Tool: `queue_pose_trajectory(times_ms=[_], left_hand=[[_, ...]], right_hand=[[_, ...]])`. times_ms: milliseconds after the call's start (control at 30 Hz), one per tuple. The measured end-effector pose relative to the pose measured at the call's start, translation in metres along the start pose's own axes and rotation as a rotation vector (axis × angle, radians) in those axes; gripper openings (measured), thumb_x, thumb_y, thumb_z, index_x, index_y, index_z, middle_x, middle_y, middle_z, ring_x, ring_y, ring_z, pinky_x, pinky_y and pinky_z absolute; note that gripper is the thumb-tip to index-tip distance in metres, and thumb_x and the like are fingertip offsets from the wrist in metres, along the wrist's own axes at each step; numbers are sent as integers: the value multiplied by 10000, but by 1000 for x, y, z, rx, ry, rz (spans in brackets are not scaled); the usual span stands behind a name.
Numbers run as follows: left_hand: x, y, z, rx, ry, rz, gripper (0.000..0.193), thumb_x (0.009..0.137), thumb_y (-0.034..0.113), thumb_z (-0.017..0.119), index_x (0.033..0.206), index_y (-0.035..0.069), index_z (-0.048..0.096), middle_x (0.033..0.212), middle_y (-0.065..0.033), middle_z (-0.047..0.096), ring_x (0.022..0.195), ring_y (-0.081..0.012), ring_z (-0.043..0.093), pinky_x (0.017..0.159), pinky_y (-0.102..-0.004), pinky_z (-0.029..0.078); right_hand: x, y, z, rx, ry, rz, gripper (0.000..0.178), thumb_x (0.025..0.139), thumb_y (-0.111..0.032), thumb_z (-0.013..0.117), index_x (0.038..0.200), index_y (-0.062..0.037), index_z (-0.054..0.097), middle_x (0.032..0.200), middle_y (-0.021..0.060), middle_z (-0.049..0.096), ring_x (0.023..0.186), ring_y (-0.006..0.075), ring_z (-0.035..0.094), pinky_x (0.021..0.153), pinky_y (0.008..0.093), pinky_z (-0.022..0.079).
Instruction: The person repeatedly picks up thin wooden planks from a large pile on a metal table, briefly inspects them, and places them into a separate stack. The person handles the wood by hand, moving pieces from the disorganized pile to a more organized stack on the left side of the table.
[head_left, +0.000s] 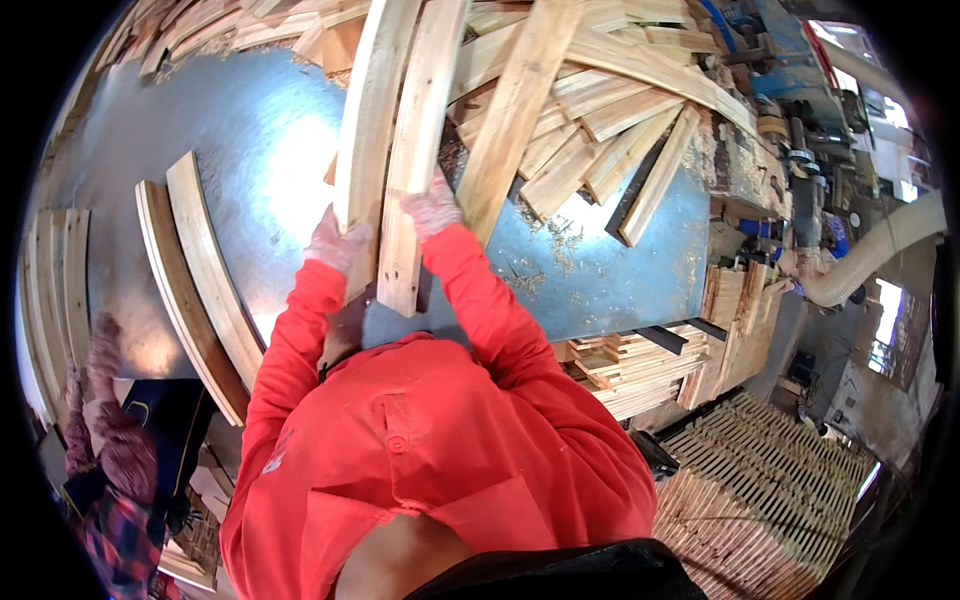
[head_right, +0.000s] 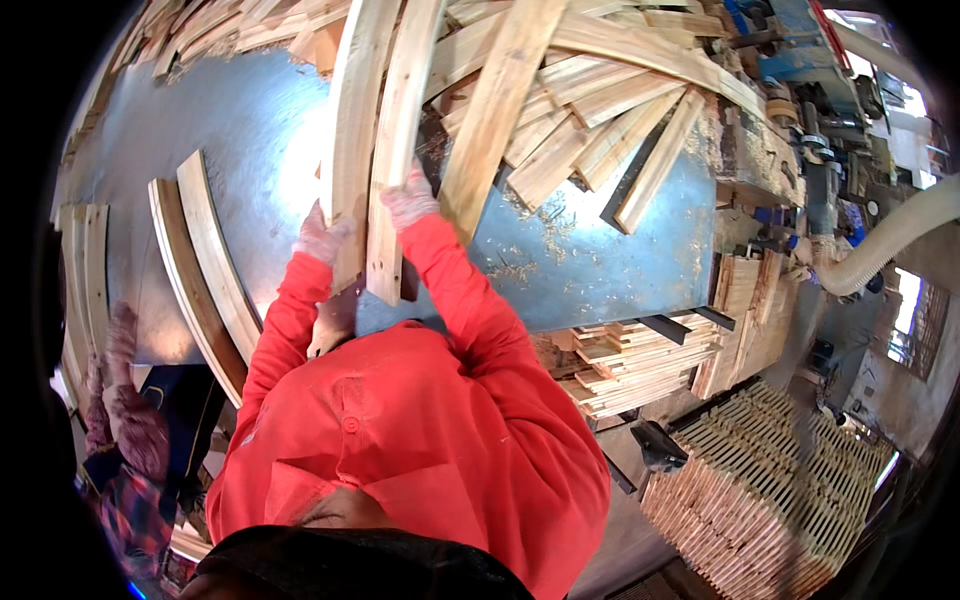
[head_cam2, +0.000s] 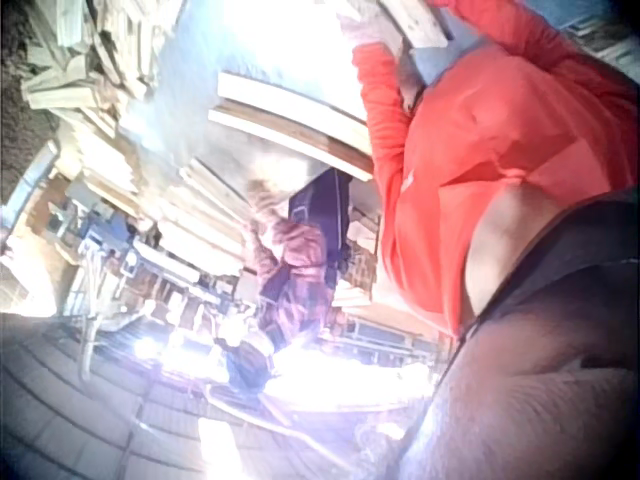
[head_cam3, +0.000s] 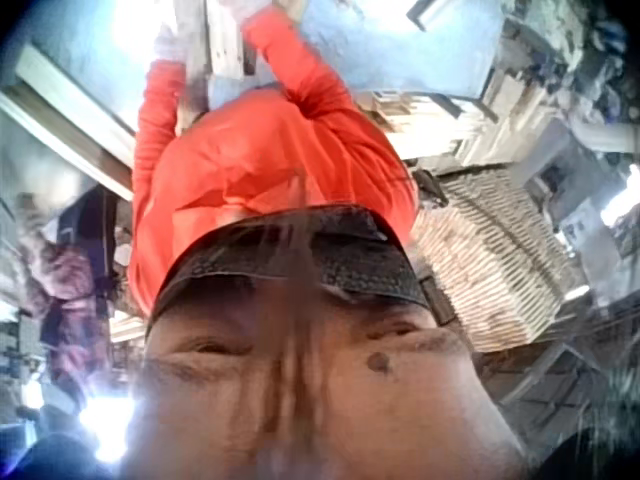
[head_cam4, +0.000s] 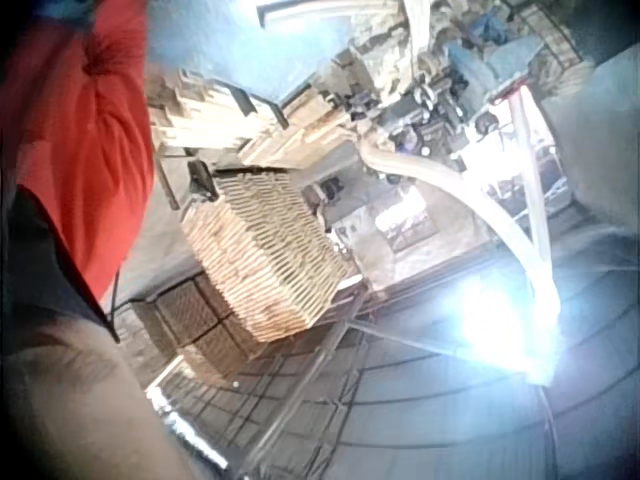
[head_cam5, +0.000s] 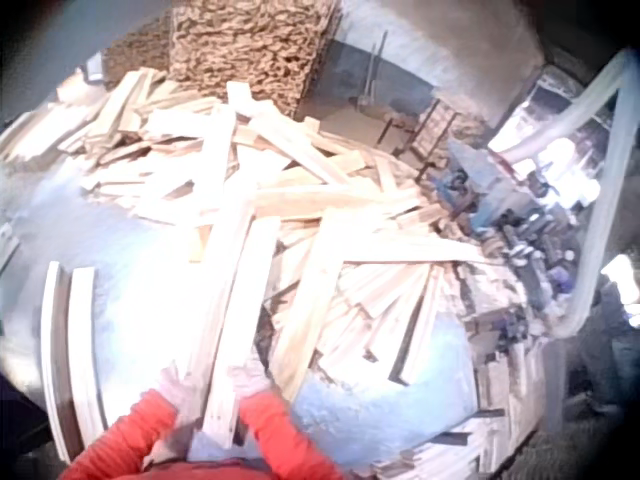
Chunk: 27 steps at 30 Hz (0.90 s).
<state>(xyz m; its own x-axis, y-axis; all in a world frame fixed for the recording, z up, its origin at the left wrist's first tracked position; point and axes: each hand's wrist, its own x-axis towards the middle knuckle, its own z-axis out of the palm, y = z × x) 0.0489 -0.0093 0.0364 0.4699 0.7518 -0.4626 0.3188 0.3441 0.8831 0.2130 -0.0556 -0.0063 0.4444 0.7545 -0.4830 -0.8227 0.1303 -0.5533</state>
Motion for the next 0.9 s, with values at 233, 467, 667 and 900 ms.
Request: queue_pose_trajectory(times_ms=[233,467,667,900], left_hand=[[-6,-35,-1,393,131,25,973,693,263,802,1442,-13,247,1122,-190,626,1004,-288,630,903,-345,493],[-37,-3,-24,272,45,210,577,752,145,695,1270,-1,489,1033,-140,656,896,-209,638,807,-333,518],[-68,2,-22,-39,43,112,778,725,189,743,1388,34,365,1113,-140,636,966,-230,632,847,-355,513],[-81,0,-45,360,216,101,774,702,223,694,1358,-35,375,1099,-189,630,971,-295,649,848,-379,519]], right_hand=[[-22,-67,25,-2034,-288,-568,933,865,-475,595,1520,-74,66,1467,321,283,1390,409,275,1121,445,265],[-13,-108,27,-1469,496,-335,1134,709,-390,768,1517,-81,35,1522,271,141,1397,424,212,1155,449,228],[-62,32,41,-1328,-24,-351,968,831,-430,632,1510,-61,50,1545,262,110,1357,409,331,1146,338,245],[51,-140,12,-2178,-110,-1064,659,894,-296,469,1499,-138,265,1513,172,312,1359,364,350,1148,448,257]])
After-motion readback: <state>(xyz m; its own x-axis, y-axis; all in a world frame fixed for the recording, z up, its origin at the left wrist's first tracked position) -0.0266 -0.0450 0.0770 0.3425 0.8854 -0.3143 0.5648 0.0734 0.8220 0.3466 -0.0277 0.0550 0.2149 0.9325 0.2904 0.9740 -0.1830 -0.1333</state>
